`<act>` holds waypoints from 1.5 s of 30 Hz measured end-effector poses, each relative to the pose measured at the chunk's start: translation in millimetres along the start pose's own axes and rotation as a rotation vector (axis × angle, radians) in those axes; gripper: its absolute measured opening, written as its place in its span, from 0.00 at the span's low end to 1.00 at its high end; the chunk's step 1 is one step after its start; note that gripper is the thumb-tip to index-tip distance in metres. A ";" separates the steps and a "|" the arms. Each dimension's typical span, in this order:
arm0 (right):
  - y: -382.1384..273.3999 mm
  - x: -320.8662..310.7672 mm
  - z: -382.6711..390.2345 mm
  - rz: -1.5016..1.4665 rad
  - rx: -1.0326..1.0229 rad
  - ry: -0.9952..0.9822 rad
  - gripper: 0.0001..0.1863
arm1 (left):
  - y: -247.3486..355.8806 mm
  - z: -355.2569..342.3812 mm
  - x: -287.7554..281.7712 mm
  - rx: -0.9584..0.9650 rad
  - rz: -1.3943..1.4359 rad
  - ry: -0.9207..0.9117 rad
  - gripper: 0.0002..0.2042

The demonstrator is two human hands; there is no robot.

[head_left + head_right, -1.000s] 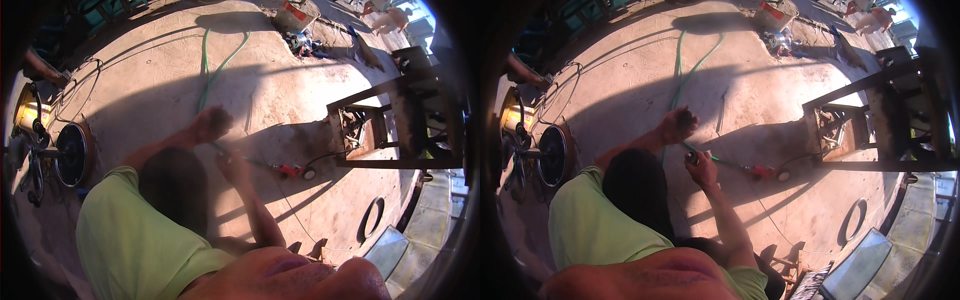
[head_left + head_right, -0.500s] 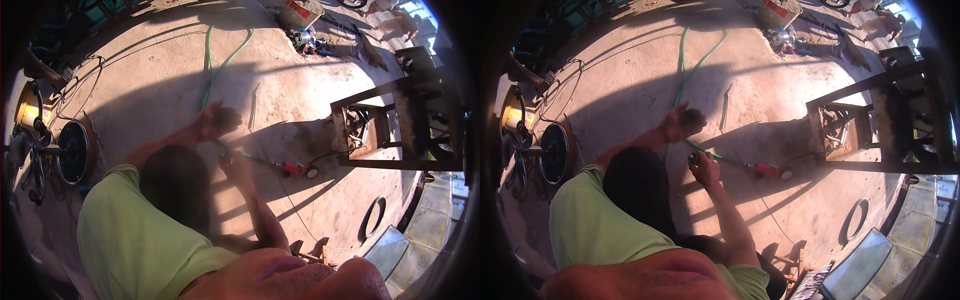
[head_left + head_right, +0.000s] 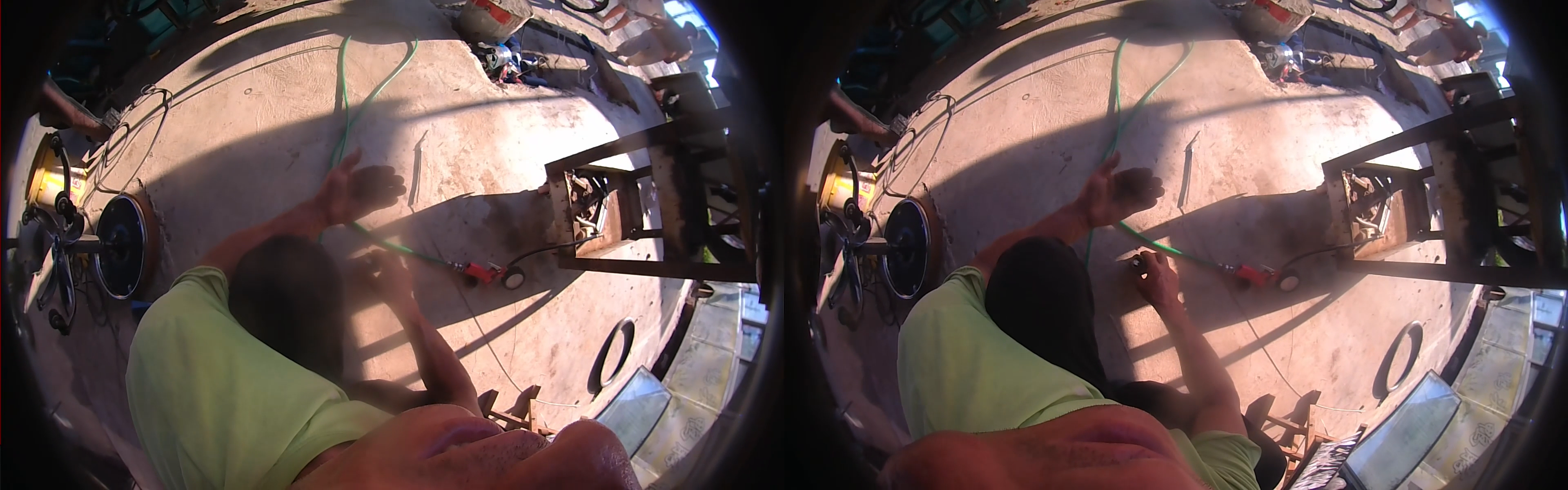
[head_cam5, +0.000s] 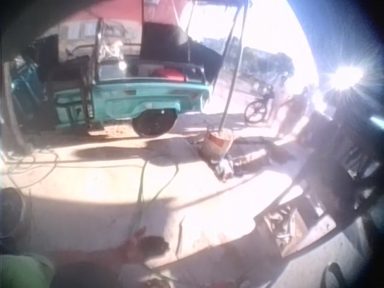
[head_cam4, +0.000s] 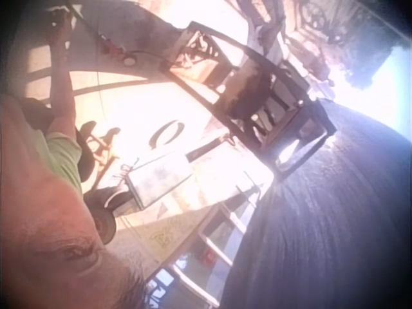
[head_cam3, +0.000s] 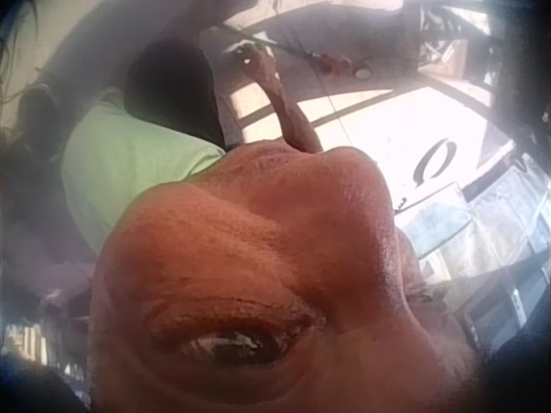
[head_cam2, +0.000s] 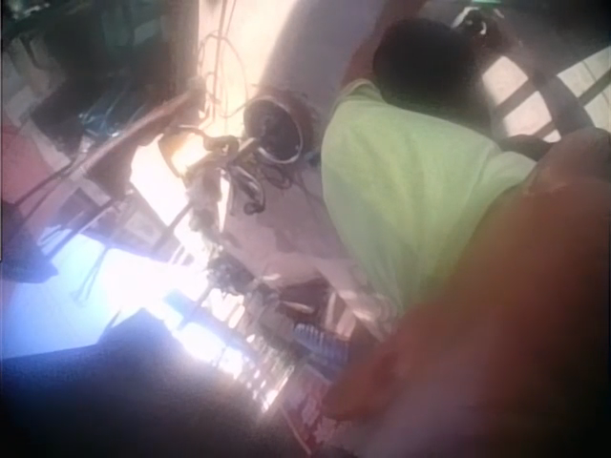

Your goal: The person cleans and reassembles internal components of a small motor part by hand while sitting on the ground.

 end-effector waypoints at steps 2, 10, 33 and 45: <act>10.1 3.4 2.1 0.000 -0.018 0.013 0.23 | -1.6 0.2 9.6 -0.017 0.017 -0.035 0.37; 4.8 0.5 5.8 0.037 -0.099 -0.016 0.28 | -4.4 3.9 11.2 -0.034 0.052 -0.052 0.41; -77.7 -124.3 -49.5 -0.381 0.132 0.262 0.18 | -26.8 -1.4 19.0 -0.088 0.030 0.047 0.47; -82.5 -105.1 -59.4 0.062 0.063 0.267 0.21 | -73.0 -6.5 -13.4 -0.224 -0.082 -0.016 0.41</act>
Point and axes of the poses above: each hand's wrist, its own z-axis away from the middle knuckle, its own x-axis out of the palm, y = z × x, the point moved 9 cm from there along -z, towards the middle knuckle, and after that the axes turned 1 degree about z, right-handed, at the moved point
